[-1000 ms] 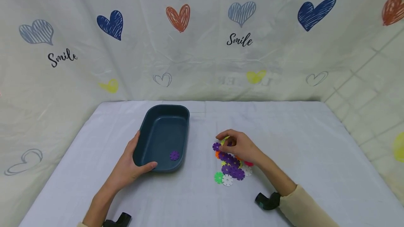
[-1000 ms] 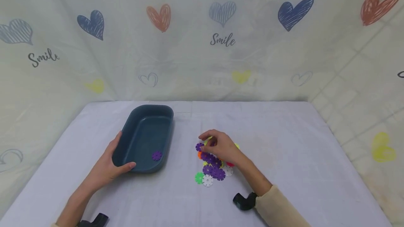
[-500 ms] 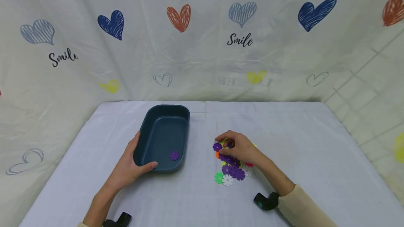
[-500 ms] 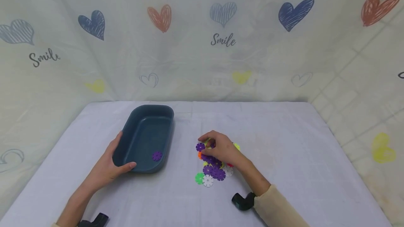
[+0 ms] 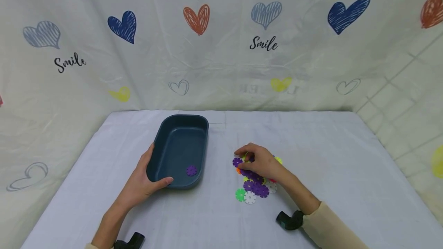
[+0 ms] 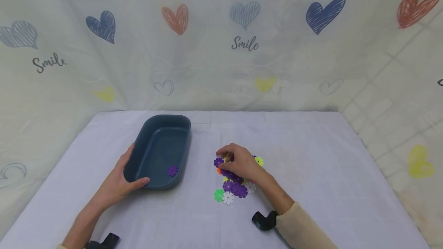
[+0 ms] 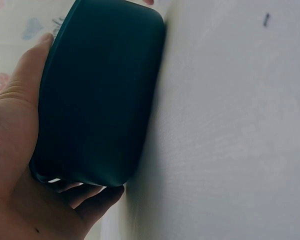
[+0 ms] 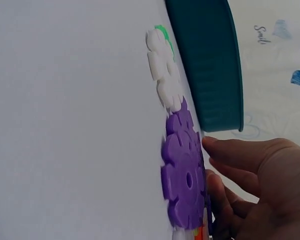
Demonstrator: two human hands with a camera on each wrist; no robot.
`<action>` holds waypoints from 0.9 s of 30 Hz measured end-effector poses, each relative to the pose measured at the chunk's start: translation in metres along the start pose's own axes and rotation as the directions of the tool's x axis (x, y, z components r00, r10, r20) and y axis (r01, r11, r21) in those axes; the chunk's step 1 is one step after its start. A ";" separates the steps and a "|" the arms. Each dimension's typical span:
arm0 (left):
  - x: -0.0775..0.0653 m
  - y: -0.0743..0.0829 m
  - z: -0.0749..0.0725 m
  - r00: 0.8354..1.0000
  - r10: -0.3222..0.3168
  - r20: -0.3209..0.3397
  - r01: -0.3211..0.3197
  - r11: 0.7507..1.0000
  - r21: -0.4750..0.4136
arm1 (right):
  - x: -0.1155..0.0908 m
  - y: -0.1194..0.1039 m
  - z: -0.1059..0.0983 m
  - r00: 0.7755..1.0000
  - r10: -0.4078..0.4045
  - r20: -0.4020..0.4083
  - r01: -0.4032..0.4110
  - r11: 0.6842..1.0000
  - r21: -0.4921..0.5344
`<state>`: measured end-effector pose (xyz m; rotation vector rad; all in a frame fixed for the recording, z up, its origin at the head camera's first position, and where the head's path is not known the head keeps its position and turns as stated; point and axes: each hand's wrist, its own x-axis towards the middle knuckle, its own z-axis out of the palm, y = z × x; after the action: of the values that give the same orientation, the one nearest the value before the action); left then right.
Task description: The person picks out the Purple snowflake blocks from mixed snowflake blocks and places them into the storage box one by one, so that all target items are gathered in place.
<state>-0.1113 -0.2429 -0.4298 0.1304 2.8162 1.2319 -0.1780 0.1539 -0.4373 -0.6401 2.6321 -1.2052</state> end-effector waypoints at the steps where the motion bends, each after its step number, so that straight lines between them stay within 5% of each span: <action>1: 0.000 0.000 0.000 1.000 0.000 0.000 0.000 1.000 0.000 | 0.000 0.000 0.001 1.000 -0.001 -0.001 0.001 1.000 -0.011; 10: 0.000 -0.001 0.000 1.000 0.005 0.000 -0.005 1.000 -0.004 | 0.006 -0.003 0.002 1.000 0.016 0.019 -0.014 0.997 -0.077; 27: 0.000 0.000 0.000 1.000 0.008 0.001 -0.008 1.000 -0.010 | 0.007 -0.006 0.002 0.999 -0.011 0.038 0.012 1.000 -0.020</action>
<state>-0.1108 -0.2427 -0.4296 0.1418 2.8104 1.2472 -0.1816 0.1459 -0.4336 -0.6763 2.6160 -1.1593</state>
